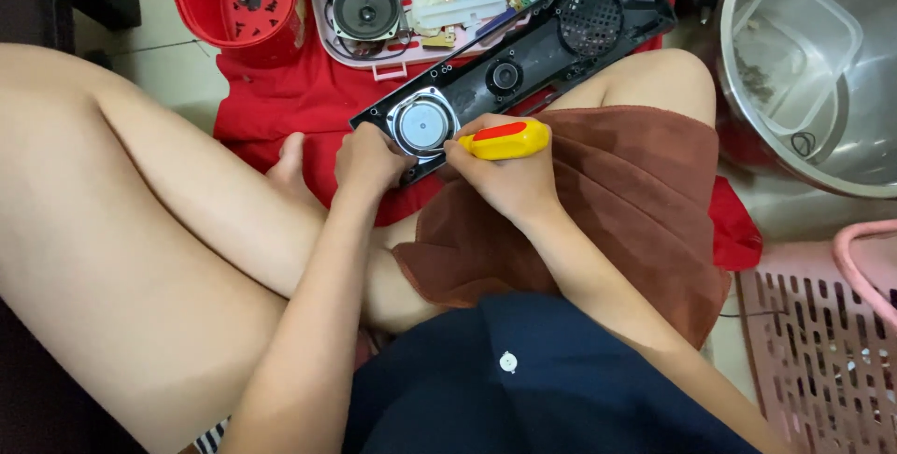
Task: The person sits on the floor and uses a screwdriver to unscrew and remove a speaker driver from a black speaker enclosure, placing removed screws and small parts into a red bin beside them while handling the panel on their lap.
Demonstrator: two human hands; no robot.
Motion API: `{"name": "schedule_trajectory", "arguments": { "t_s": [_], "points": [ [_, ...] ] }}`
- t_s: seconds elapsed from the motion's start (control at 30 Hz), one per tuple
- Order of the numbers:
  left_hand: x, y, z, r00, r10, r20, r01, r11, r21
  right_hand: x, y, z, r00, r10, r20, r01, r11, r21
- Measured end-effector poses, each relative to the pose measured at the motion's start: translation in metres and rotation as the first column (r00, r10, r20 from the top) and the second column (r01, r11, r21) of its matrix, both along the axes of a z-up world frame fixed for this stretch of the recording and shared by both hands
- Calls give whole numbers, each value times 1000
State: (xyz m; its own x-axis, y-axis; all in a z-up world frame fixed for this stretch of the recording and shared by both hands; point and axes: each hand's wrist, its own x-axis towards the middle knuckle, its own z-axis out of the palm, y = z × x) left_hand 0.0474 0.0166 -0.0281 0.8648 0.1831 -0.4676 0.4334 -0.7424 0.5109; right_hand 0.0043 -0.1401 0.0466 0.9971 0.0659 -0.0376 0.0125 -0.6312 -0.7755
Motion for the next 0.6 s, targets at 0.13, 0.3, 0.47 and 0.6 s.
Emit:
{"name": "schedule_trajectory", "arguments": {
  "t_s": [0.13,0.3,0.47,0.6],
  "points": [
    [11,2,4,994,-87,-72,89,995,33,3,-2,-1,1000,-1,-5,1,1000,-11],
    [12,-2,24,990,-109,-94,109,994,0,2,-1,-12,992,-123,-2,123,986,111],
    [14,-4,27,990,-108,-90,114,991,73,4,0,-16,987,-160,-7,160,981,111],
    [14,-3,18,993,-100,-60,103,993,59,4,-1,-13,987,-158,-16,159,978,137]
  ]
}}
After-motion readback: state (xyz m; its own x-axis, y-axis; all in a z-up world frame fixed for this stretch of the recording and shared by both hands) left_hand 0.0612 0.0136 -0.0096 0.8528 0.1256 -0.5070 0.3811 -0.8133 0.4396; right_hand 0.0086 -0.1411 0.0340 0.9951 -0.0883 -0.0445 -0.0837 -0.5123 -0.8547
